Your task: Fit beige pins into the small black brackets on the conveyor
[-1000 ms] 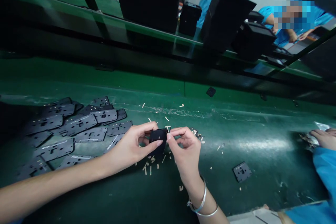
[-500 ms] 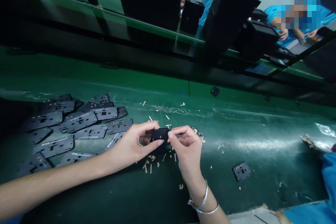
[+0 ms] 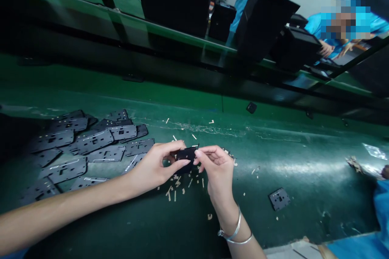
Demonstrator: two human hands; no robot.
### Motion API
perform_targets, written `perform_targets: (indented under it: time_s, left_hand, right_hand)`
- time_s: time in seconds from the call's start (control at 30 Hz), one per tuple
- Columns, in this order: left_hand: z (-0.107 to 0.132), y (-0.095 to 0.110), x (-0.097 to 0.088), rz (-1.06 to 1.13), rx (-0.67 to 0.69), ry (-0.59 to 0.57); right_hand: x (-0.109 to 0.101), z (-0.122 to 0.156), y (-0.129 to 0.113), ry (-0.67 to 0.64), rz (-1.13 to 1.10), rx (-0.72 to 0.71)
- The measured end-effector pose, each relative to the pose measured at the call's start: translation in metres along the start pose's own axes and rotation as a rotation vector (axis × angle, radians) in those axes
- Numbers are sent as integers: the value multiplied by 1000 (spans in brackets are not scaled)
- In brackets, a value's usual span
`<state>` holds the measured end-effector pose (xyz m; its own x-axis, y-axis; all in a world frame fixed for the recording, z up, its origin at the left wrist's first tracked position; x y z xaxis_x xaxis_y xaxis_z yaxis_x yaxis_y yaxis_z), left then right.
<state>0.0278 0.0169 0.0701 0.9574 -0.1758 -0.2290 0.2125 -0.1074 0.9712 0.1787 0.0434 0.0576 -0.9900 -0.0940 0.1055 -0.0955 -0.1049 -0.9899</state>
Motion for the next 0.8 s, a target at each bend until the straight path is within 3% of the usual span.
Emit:
perform_targets:
  time_s: [0.17, 0.33, 0.47, 0.57, 0.67, 0.8]
  left_hand:
    - [-3, 2, -2, 69, -14, -18]
    - [-6, -1, -3, 399, -142, -85]
    - [-7, -4, -1, 521, -209, -156]
    - [-6, -7, 1, 420, -208, -71]
    - [-3, -7, 3, 146, -98, 77]
    - [3, -8, 7, -41, 2, 95]
  right_hand:
    - [-4, -3, -7, -45, -36, 84]
    - [-7, -4, -11, -196, -122, 96]
    - [-7, -2, -10, -176, -111, 71]
    - [-6, 0, -7, -111, -87, 6]
    - [-4, 4, -4, -43, -16, -113]
    - [0, 12, -4, -38, 88, -262]
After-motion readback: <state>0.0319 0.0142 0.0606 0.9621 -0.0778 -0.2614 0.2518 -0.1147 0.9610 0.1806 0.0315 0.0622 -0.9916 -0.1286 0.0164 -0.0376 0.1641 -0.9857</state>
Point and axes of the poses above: each hand's wrist, its own z-axis away from the middle knuckle, its own x-axis out of the palm, y = z × x, the point moved 1 cm from there along -z, towards the middle knuckle
